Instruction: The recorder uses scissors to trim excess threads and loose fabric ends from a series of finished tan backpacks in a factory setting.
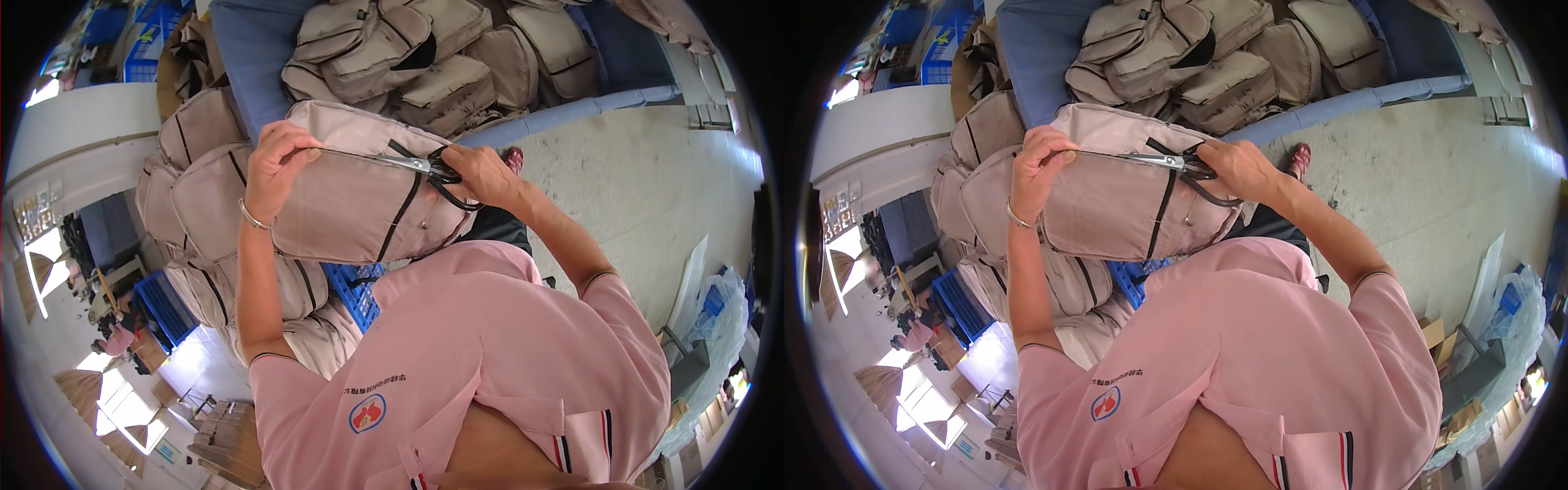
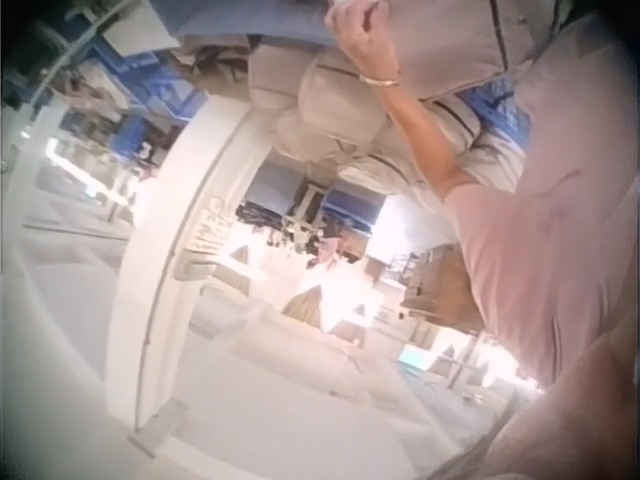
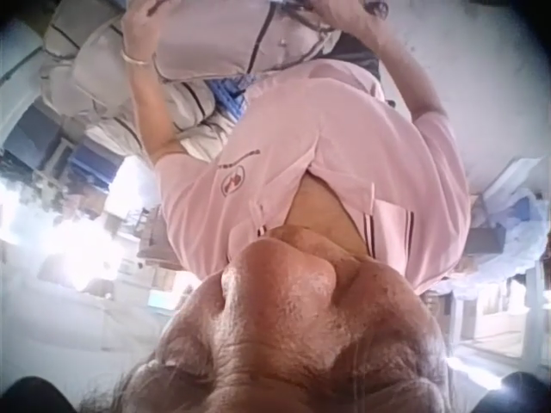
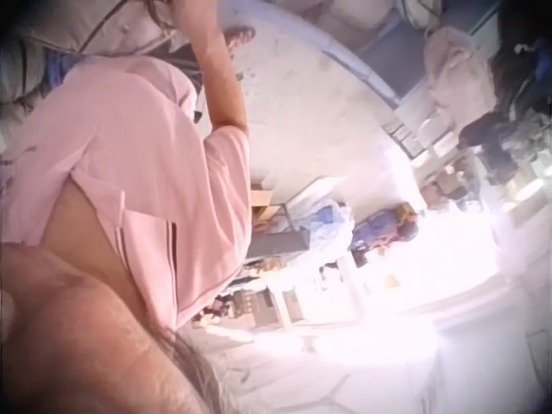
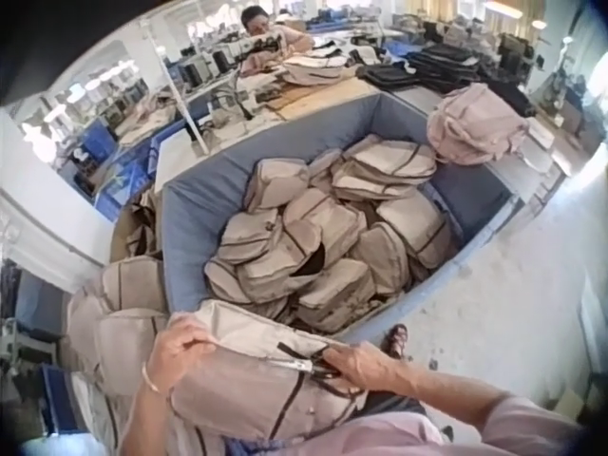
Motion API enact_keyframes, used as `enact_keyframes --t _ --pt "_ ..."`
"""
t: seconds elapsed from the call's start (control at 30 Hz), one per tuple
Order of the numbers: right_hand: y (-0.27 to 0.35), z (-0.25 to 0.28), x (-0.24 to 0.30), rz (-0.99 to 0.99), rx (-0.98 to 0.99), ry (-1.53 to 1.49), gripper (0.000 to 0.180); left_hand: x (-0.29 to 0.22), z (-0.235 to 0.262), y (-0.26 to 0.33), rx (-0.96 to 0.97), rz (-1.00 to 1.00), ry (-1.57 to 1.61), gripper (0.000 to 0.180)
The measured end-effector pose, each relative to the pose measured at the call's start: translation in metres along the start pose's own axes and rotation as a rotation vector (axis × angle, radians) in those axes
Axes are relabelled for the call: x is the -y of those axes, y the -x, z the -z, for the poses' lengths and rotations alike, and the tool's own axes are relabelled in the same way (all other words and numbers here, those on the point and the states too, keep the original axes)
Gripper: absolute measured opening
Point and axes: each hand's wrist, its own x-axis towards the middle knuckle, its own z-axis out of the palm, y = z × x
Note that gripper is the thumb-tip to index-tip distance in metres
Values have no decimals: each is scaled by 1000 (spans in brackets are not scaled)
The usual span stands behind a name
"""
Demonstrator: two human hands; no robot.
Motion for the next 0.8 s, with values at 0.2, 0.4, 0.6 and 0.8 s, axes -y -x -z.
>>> enact_keyframes --t 0.2,0.4,0.6,0.8 --pt "8 14 9 -114 -83 -64 50 -19 10 12 -3 20 -17 9" --pt "24 5 -5 -449 -286 -399 48 -29 45 61 -165 -28 -99 10" --pt "34 -28 -19 -539 -405 -961 43 -51 76 127 -478 187 -42 8" --pt "16 -28 25 -552 -217 -674 46 -56 76 225 -979 293 66 9"
